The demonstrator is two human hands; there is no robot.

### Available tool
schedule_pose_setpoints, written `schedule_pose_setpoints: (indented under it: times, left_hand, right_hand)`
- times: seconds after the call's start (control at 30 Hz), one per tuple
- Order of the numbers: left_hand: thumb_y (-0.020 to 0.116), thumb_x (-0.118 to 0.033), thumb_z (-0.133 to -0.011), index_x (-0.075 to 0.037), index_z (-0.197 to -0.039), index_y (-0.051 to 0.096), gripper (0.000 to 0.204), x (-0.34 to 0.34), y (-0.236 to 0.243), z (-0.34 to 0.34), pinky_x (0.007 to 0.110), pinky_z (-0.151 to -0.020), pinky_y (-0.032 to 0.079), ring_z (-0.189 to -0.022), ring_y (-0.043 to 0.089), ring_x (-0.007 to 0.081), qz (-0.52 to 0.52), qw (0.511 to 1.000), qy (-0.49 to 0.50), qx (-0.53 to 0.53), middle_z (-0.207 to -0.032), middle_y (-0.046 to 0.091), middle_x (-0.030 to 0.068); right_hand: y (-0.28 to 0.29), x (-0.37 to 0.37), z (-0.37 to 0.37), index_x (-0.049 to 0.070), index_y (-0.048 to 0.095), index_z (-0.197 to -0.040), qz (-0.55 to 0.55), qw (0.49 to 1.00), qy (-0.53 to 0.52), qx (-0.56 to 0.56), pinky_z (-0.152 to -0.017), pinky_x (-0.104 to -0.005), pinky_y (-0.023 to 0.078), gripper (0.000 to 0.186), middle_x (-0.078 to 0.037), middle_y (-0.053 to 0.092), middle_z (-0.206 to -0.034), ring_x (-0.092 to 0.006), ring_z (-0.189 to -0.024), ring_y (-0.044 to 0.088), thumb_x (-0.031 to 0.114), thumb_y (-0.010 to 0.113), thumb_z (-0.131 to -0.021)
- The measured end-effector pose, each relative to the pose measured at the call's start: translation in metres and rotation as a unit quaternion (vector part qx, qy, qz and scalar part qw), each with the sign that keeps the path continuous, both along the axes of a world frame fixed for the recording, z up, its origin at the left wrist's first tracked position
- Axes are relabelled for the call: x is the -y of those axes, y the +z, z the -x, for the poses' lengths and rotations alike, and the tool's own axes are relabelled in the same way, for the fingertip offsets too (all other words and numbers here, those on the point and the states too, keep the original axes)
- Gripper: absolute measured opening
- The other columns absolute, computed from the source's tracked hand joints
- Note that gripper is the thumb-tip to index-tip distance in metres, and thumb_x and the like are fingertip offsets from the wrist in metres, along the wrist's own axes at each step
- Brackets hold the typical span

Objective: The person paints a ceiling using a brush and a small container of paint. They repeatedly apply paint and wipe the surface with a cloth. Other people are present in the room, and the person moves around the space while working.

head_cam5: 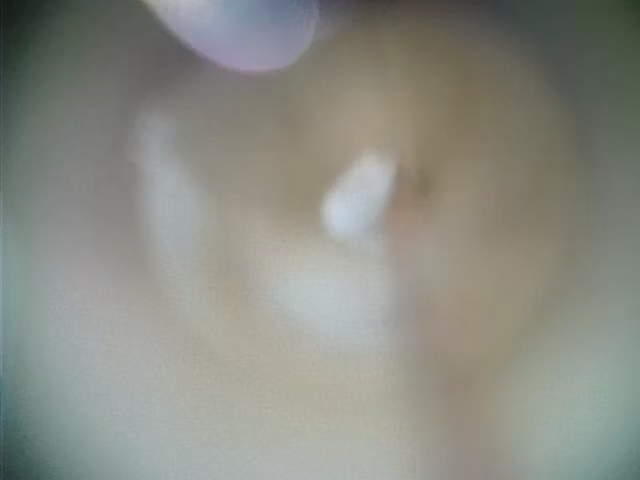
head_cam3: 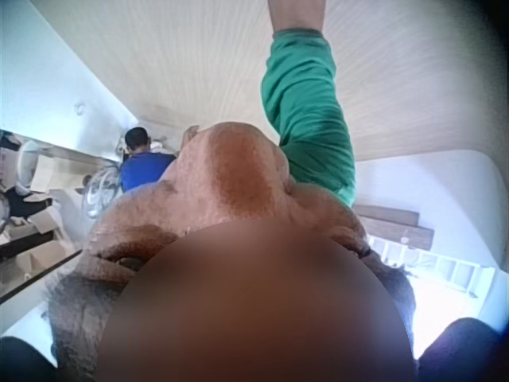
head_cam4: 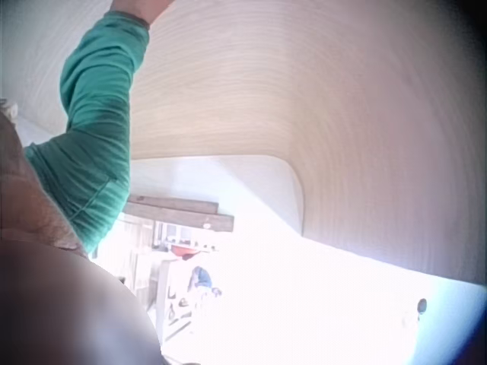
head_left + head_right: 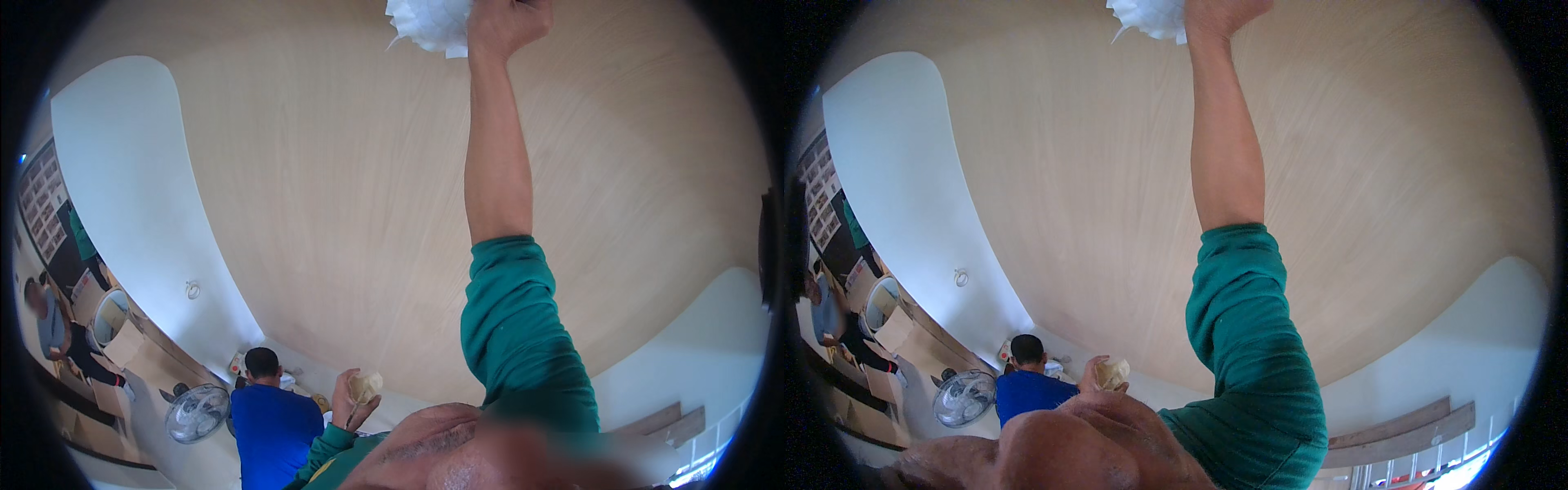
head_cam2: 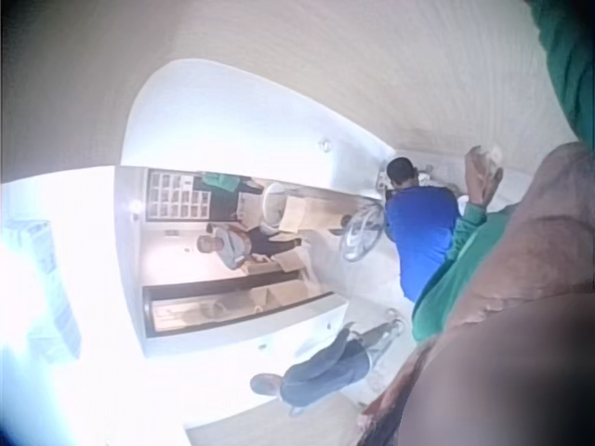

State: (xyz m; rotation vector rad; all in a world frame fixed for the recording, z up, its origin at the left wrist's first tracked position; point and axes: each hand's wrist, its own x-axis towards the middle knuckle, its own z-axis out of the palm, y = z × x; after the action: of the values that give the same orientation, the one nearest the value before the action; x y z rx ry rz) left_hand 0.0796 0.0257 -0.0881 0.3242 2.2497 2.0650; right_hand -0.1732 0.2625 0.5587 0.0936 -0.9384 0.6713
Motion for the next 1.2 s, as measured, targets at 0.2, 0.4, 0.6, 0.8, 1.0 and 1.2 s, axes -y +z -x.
schedule_pose_setpoints:
  times: [0.2,0.4,0.6,0.8,1.0,1.2]
  left_hand:
    - [0.089,-0.009,-0.071,-0.002,-0.135,0.049,0.076,-0.002,0.005,-0.002,0.037,-0.091,0.055,-0.105,0.066,0.026,-0.061,0.998,-0.001,-0.009,-0.117,0.062,0.0158]
    - [0.088,-0.007,-0.072,-0.002,-0.136,0.048,0.076,-0.004,0.014,-0.004,0.037,-0.091,0.055,-0.104,0.066,0.0254,-0.047,0.999,0.012,0.001,-0.116,0.063,0.0155]
    - [0.088,-0.007,-0.072,-0.002,-0.135,0.049,0.074,-0.008,0.012,-0.01,0.037,-0.091,0.056,-0.104,0.067,0.0251,-0.039,0.999,0.033,0.011,-0.116,0.063,0.015]
    - [0.087,-0.005,-0.071,-0.001,-0.135,0.048,0.075,-0.014,0.002,-0.008,0.037,-0.093,0.055,-0.108,0.065,0.0253,-0.098,0.993,0.046,0.055,-0.118,0.061,0.0151]
    - [0.086,-0.004,-0.07,-0.001,-0.133,0.049,0.074,-0.011,0.009,-0.009,0.037,-0.094,0.054,-0.109,0.065,0.0251,-0.051,0.997,0.051,0.004,-0.12,0.061,0.0139]
    - [0.087,-0.008,-0.068,-0.001,-0.134,0.05,0.076,-0.007,-0.006,-0.004,0.041,-0.095,0.053,-0.109,0.063,0.0328,-0.021,0.998,0.049,-0.027,-0.121,0.059,0.0179]
  right_hand:
    - [-0.011,-0.011,0.009,-0.008,0.071,-0.091,0.009,1.0,0.008,0.013,-0.071,-0.0362,0.056,0.039,-0.019,0.072,-0.081,-0.0239,-0.073,0.068,0.028,0.084,-0.088]
    - [-0.032,-0.02,0.02,-0.009,0.071,-0.089,0.019,0.999,0.018,0.027,-0.071,-0.0366,0.056,0.041,-0.02,0.072,-0.081,-0.0244,-0.073,0.068,0.03,0.084,-0.087]
    - [-0.057,-0.039,0.028,-0.009,0.071,-0.088,0.016,0.998,0.023,0.054,-0.071,-0.037,0.056,0.042,-0.02,0.072,-0.08,-0.025,-0.073,0.068,0.031,0.085,-0.087]
    - [-0.084,-0.052,0.032,-0.01,0.071,-0.087,0.018,0.996,0.037,0.079,-0.071,-0.0374,0.056,0.044,-0.02,0.072,-0.08,-0.0255,-0.073,0.068,0.032,0.085,-0.086]
    - [-0.106,-0.074,0.04,-0.01,0.07,-0.083,0.052,0.986,0.017,0.155,-0.069,-0.0387,0.055,0.047,-0.019,0.071,-0.078,-0.0249,-0.071,0.065,0.034,0.085,-0.086]
    - [-0.154,-0.07,0.007,-0.009,0.068,-0.083,0.016,0.972,0.098,0.215,-0.066,-0.0352,0.053,0.044,-0.015,0.069,-0.076,-0.0162,-0.068,0.062,0.03,0.086,-0.084]
